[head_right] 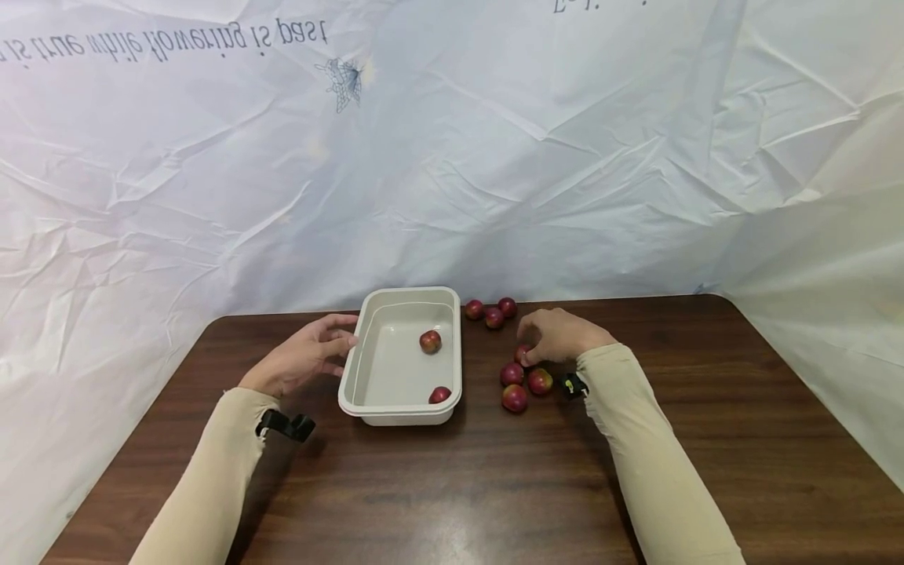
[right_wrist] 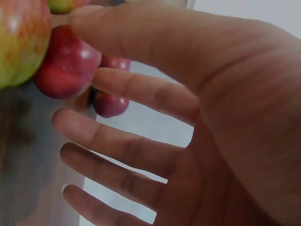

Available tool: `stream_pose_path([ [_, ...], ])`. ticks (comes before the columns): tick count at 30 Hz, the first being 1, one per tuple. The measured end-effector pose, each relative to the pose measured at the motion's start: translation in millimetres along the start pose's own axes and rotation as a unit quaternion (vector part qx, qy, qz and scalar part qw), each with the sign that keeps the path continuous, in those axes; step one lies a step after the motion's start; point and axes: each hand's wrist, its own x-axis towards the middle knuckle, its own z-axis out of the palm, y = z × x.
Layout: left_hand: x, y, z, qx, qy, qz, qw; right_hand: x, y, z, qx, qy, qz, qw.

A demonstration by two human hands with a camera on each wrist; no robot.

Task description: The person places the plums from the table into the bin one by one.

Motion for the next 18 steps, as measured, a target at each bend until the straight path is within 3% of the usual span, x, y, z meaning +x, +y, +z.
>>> stream_pose_path([
  [9,1.6,1.8,0.7,-0.001,0.002,-0.005,1.0000,7.4,1,6,-0.004,-0.017,-0.006,0.9998],
  [18,0.1,1.5,0.1,-0.001,0.000,-0.005,1.0000,10.2,3,12,-0.009,-0.002,-0.033,0.9994],
])
